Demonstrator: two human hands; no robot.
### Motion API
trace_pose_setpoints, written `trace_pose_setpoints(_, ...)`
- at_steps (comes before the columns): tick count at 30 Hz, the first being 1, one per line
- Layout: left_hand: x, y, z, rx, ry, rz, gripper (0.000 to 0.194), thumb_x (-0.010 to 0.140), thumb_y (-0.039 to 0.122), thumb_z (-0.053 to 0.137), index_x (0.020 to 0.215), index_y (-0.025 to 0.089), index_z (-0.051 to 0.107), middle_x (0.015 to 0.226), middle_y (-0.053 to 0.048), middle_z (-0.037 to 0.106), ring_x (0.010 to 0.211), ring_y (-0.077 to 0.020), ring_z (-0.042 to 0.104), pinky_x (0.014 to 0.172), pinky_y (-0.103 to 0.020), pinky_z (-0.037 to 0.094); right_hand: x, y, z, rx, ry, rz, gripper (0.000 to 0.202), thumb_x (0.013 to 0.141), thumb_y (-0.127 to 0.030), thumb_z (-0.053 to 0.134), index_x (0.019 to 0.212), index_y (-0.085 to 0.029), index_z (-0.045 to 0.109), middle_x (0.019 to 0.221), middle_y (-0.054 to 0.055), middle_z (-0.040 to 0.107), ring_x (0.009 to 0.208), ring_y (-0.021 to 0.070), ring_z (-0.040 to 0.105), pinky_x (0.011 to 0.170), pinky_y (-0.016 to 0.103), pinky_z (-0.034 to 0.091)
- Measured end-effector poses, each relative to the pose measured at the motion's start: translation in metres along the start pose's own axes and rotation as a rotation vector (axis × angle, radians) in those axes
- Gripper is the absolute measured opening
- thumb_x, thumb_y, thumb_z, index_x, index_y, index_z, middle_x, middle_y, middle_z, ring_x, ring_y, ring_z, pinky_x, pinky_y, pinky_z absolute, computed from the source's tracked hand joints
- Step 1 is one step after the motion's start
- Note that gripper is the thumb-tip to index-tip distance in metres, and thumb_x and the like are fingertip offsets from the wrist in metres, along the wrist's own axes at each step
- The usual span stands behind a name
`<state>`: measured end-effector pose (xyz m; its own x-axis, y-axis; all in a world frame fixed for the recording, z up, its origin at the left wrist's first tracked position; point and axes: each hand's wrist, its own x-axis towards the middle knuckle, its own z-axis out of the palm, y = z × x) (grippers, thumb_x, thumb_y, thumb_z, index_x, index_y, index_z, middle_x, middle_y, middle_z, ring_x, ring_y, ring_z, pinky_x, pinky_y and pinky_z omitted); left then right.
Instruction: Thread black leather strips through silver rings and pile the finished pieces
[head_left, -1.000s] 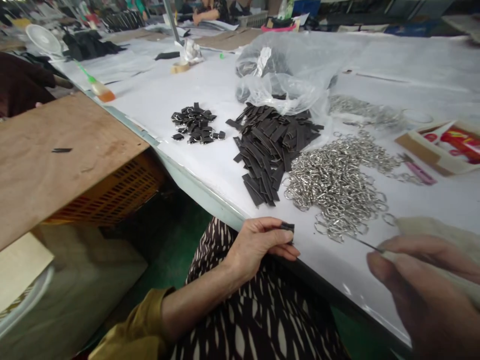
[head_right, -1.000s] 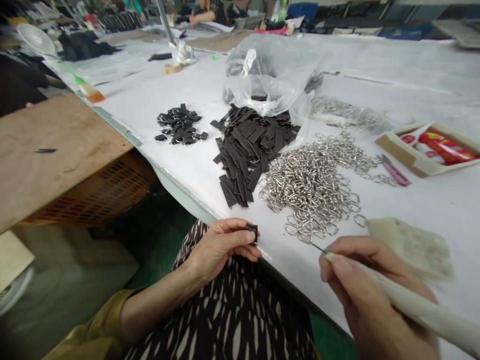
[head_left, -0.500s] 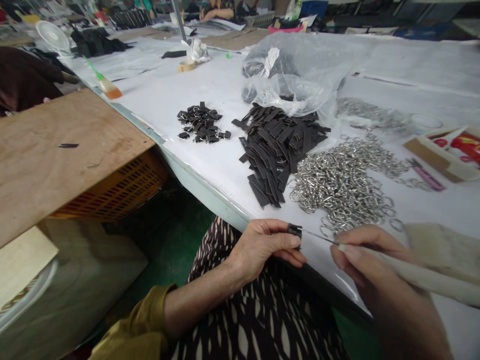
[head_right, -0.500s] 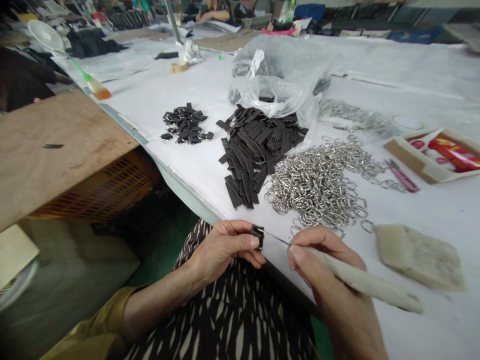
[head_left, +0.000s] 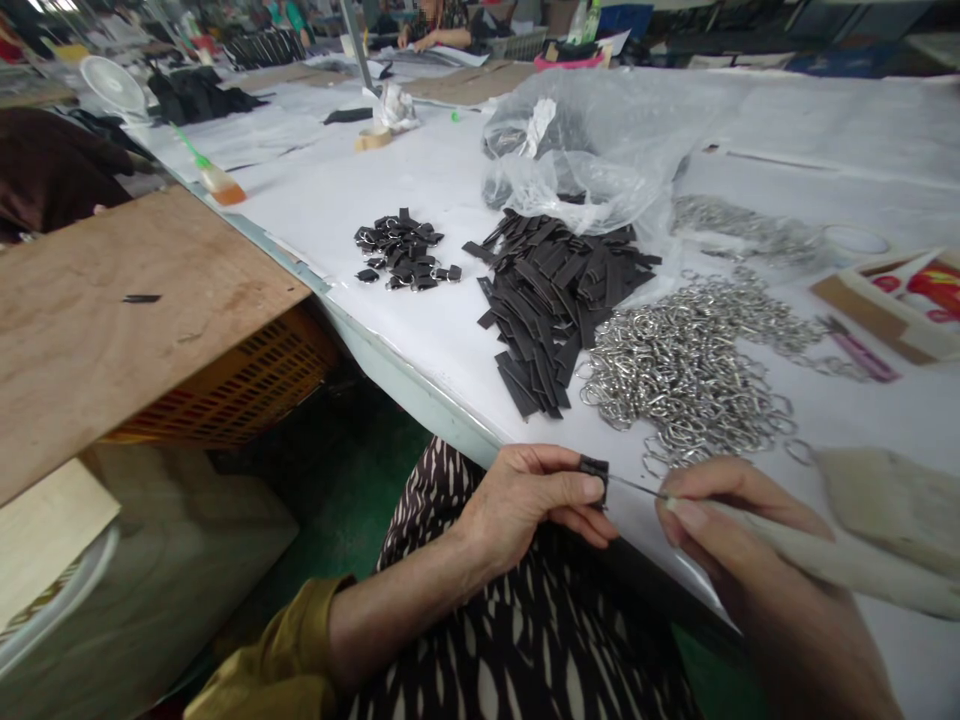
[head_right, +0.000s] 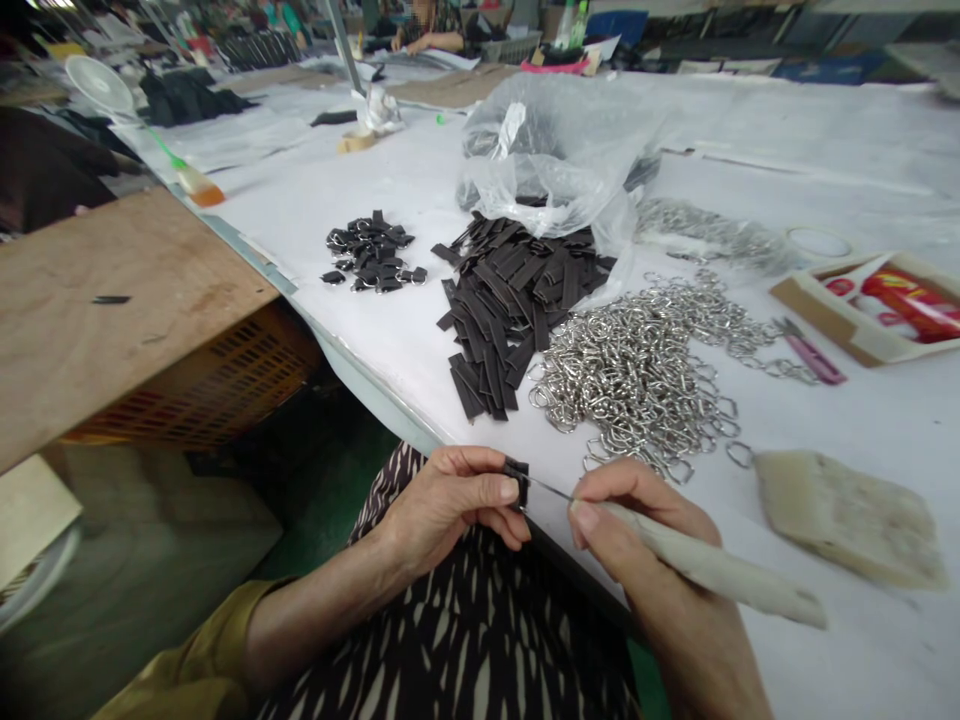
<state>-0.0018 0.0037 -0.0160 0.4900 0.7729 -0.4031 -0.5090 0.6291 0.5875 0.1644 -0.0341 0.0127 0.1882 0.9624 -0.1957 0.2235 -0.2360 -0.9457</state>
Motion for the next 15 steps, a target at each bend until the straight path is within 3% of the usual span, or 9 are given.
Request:
trace_pose_setpoints(6,0.0007,0.0027,0.0012,0.011,0.055,-0.011,0.025,0.056,0.023,0.077,0.066,0.007,0.061,0.053,-0.007,0.064,0.047,-0.0154,0.063,0.048,-0.023,0.053,0.0006,-0.0013,0.0002,-0.015,0.003,-0.015,0.025,0.068,-0.045,0.067,0.068,-0.021,0.057,0.059,0.000,0.054,0.057,0.0141,0.045,0.048,0.024,0.033)
trace_pose_setpoints(15,0.0004,0.0033,0.0015,0.013,0.096,-0.009,0.024,0.053,0.019,0.076,0.065,0.010,0.057,0.046,-0.004,0.060,0.043,-0.0166,0.061,0.041,-0.022,0.050,-0.0064,-0.0042,-0.0017,0.000,0.030,0.013,0.026,0.065,-0.046,0.069,0.070,-0.022,0.058,0.068,0.001,0.062,0.064,0.0167,0.055,0.047,0.023,0.038)
